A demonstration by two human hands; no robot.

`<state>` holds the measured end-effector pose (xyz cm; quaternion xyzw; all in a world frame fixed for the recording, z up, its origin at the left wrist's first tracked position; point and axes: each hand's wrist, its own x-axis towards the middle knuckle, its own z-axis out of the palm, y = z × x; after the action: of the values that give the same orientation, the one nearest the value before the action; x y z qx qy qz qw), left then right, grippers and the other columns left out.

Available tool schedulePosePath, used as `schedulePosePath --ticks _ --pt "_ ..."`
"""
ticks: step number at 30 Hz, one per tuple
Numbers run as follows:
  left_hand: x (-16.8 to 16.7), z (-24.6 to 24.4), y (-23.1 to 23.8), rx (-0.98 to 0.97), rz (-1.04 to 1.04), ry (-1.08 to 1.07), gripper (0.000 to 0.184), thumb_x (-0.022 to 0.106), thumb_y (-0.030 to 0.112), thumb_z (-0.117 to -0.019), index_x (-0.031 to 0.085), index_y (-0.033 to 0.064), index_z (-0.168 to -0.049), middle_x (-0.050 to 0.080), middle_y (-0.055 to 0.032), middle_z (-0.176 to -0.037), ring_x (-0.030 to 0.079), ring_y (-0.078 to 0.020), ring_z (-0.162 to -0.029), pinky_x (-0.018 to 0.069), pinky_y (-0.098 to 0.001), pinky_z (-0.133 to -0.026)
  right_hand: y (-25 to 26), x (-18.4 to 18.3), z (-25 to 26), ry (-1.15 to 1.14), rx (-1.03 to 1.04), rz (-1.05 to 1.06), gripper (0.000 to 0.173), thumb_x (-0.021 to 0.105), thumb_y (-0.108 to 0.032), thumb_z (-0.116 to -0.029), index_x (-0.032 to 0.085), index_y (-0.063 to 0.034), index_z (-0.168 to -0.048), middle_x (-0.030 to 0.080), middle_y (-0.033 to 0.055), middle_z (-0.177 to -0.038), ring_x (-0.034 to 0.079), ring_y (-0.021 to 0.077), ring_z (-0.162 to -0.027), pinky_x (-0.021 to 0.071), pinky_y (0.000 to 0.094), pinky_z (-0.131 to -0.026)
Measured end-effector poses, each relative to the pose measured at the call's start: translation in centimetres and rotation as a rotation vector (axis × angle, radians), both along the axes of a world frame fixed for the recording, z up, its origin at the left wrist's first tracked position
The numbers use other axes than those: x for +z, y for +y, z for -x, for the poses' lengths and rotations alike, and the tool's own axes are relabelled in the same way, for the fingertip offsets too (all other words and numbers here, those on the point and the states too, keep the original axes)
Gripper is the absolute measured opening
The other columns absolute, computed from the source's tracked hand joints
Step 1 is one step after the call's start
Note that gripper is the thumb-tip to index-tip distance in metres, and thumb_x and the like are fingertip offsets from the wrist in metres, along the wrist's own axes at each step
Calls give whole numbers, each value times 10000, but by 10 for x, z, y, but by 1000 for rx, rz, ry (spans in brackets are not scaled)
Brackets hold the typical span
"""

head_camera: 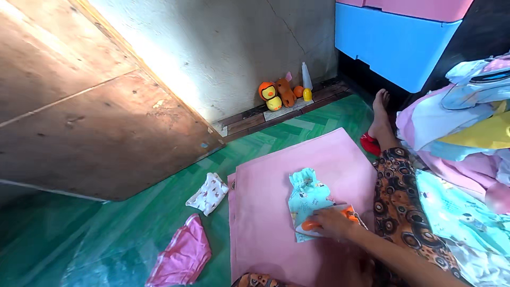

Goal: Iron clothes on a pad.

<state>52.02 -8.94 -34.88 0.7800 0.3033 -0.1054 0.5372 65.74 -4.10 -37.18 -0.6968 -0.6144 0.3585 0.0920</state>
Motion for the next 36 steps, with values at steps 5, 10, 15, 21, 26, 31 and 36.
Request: schedulePosePath --ticks 5,10,15,21,26,31,36 --pt "-76 6 -3 29 84 -199 437 624 138 -1005 533 -109 -1354 665 -276 -1189 708 -316 -1012 578 -453 -931 23 -4 -14 -60 -65 -75 416 552 -279 -1070 590 -120 -1452 633 208 -1362 615 423 -1239 485 625 -1004" --pt "-61 21 38 107 -74 -107 298 583 107 -1017 661 -50 -1258 695 -219 -1208 698 -298 -1071 550 -451 -975 52 2 -38 -102 -176 -70 429 544 -304 -1071 581 -142 -1466 616 200 -1406 606 412 -1269 476 631 -1020" --pt "-72 48 110 362 -258 6 288 653 118 -975 664 -63 -1198 720 -210 -1039 713 -312 -957 570 -492 -897 51 9 -38 -36 -209 40 441 549 -338 -1068 575 -176 -1477 607 165 -1440 573 382 -1328 441 629 -1066" --pt "-87 60 143 617 -286 43 394 678 104 -965 585 -95 -1291 680 -271 -1110 680 -363 -1011 544 -511 -919 3 5 -8 19 -140 87 448 540 -373 -1070 572 -187 -1476 644 217 -1353 598 426 -1272 446 652 -1044" --pt "-88 56 136 619 -277 33 279 579 60 -1007 641 -76 -1242 703 -250 -1072 692 -348 -971 545 -512 -898 -22 -4 2 -8 -65 91 495 527 -431 -1063 492 -318 -1544 691 202 -1281 643 431 -1195 473 661 -986" --pt "-97 54 134 648 -249 -12 291 663 89 -970 647 -75 -1210 717 -213 -986 710 -296 -850 585 -474 -814 2 -9 2 -67 -68 31 486 491 -434 -1081 481 -304 -1549 678 212 -1290 649 432 -1184 491 632 -988" --pt "-101 59 134 618 -288 -58 275 680 30 -926 662 -81 -1178 720 -202 -931 702 -281 -826 573 -462 -799 41 -3 -21 -88 -134 19 498 510 -427 -1076 484 -285 -1552 666 242 -1303 634 460 -1201 479 658 -984"
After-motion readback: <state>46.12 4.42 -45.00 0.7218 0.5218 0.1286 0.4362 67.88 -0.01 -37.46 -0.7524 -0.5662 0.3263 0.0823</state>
